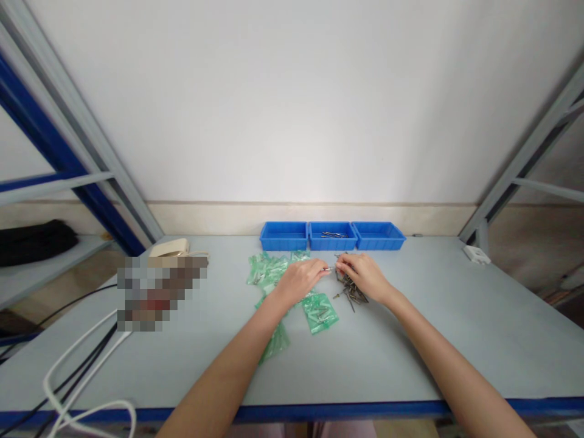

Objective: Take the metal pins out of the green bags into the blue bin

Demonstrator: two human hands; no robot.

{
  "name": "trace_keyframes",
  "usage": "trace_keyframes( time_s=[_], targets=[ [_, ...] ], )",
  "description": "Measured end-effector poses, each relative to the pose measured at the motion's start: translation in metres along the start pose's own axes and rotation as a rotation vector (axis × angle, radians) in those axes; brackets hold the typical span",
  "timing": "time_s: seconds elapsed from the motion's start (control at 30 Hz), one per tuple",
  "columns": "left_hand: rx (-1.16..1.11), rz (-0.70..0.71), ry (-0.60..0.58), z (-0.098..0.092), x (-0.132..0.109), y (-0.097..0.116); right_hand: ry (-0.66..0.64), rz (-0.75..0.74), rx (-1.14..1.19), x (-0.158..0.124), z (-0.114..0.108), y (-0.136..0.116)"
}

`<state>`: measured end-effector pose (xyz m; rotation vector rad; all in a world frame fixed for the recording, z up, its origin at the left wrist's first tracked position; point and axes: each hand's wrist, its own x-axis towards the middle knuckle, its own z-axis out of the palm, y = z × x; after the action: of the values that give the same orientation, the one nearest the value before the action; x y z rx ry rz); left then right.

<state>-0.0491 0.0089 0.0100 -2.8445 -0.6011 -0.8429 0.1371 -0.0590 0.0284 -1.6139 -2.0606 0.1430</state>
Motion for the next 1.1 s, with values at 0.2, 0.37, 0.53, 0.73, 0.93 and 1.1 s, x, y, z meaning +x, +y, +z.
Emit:
trace_keyframes(
  time_s=[0.2, 0.37, 0.53, 0.73, 0.93, 1.1],
  targets=[
    [0.030, -0.052, 0.011, -0.0022, 0.0002, -0.0003, -0.019, 0.073, 0.155, -0.0017, -0.0028, -0.0042],
    [0.020, -0.073, 0.014, -0.0016, -0.0001, -0.0010, -0.013, 0.039, 0.191, -0.0019, -0.0048, -0.0052],
    [-0.017, -0.038, 0.101, 0.0001, -0.0009, -0.0023, -0.043, 0.021, 0.215, -0.0017, -0.0039, -0.0054],
    [-0.005, -0.019, 0.105, -0.0009, -0.0014, -0.0021, -0.063, 0.021, 0.349, -0.0018, -0.0019, -0.0044],
    [0.047, 0.037, 0.150, -0.0002, -0.0014, -0.0025, -0.069, 0.022, 0.444, -0.0021, 0.0010, -0.0019],
    [0.064, 0.015, 0.128, -0.0006, -0.0014, -0.0029, -0.022, -0.001, 0.465, -0.0017, 0.0021, -0.0014]
  ],
)
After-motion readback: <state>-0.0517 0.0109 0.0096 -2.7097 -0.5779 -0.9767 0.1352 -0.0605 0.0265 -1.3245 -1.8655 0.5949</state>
